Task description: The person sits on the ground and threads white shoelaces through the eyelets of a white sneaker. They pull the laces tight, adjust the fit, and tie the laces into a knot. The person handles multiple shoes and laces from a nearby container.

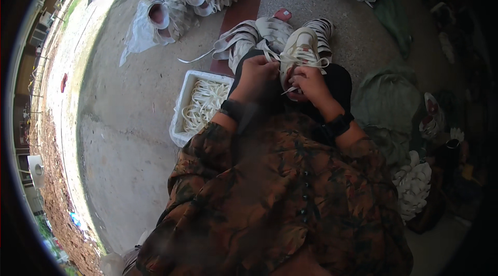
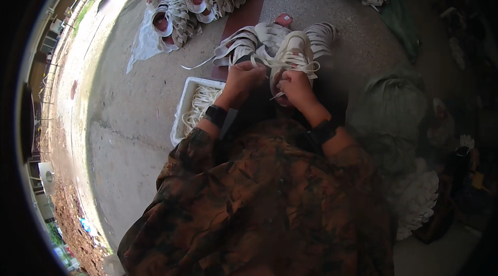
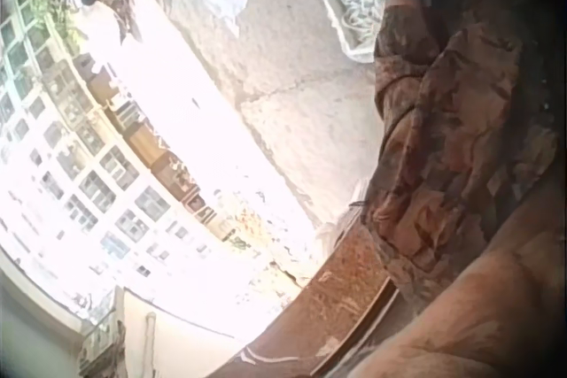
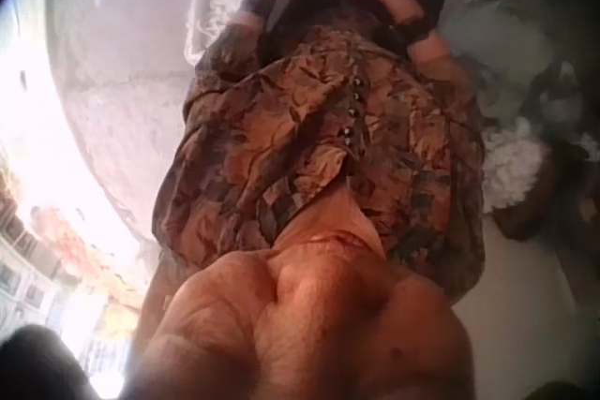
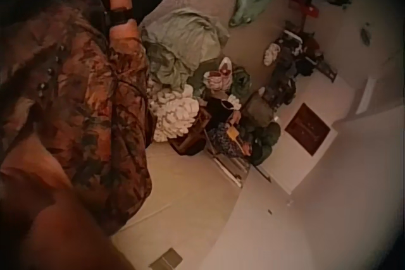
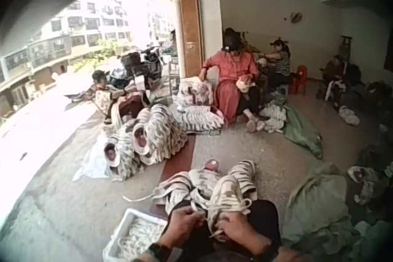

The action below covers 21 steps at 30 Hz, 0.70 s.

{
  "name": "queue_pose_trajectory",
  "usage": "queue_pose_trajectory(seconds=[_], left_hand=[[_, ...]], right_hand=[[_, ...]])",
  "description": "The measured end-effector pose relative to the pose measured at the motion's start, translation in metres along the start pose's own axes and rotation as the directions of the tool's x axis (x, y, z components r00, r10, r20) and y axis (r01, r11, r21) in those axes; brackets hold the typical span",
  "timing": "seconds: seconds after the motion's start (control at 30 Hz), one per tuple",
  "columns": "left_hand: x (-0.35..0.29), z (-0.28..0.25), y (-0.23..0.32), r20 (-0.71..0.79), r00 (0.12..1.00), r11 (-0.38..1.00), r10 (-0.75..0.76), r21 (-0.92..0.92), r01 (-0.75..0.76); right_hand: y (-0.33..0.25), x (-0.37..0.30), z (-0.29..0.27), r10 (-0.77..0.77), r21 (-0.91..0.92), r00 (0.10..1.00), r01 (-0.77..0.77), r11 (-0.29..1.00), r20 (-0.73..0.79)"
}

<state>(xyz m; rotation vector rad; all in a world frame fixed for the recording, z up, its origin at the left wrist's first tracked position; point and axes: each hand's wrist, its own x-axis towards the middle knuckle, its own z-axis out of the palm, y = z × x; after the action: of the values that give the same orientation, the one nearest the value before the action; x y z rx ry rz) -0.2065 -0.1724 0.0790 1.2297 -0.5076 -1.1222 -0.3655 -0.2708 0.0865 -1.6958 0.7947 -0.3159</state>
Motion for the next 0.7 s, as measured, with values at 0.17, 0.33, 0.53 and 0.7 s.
queue_pose_trajectory(seconds=[0.17,0.33,0.53,0.7], left_hand=[[0.013,0.006,-0.011,-0.031,0.996,0.996,0.087,-0.021,-0.088],[0.025,0.013,-0.016,-0.086,0.986,0.986,0.140,0.102,-0.131],[0.036,0.020,-0.012,0.048,0.920,0.467,0.389,0.851,-0.241],[0.020,0.038,-0.013,0.309,0.836,0.102,0.453,0.914,-0.393]], right_hand=[[-0.006,0.002,0.011,0.155,0.138,0.988,-0.154,0.978,0.007],[-0.012,0.002,0.014,0.219,0.143,0.976,-0.215,0.966,-0.010],[0.007,0.009,0.011,0.111,0.116,0.994,-0.110,0.987,-0.004],[0.052,0.029,0.009,-0.156,-0.109,0.980,0.143,0.984,-0.125]])
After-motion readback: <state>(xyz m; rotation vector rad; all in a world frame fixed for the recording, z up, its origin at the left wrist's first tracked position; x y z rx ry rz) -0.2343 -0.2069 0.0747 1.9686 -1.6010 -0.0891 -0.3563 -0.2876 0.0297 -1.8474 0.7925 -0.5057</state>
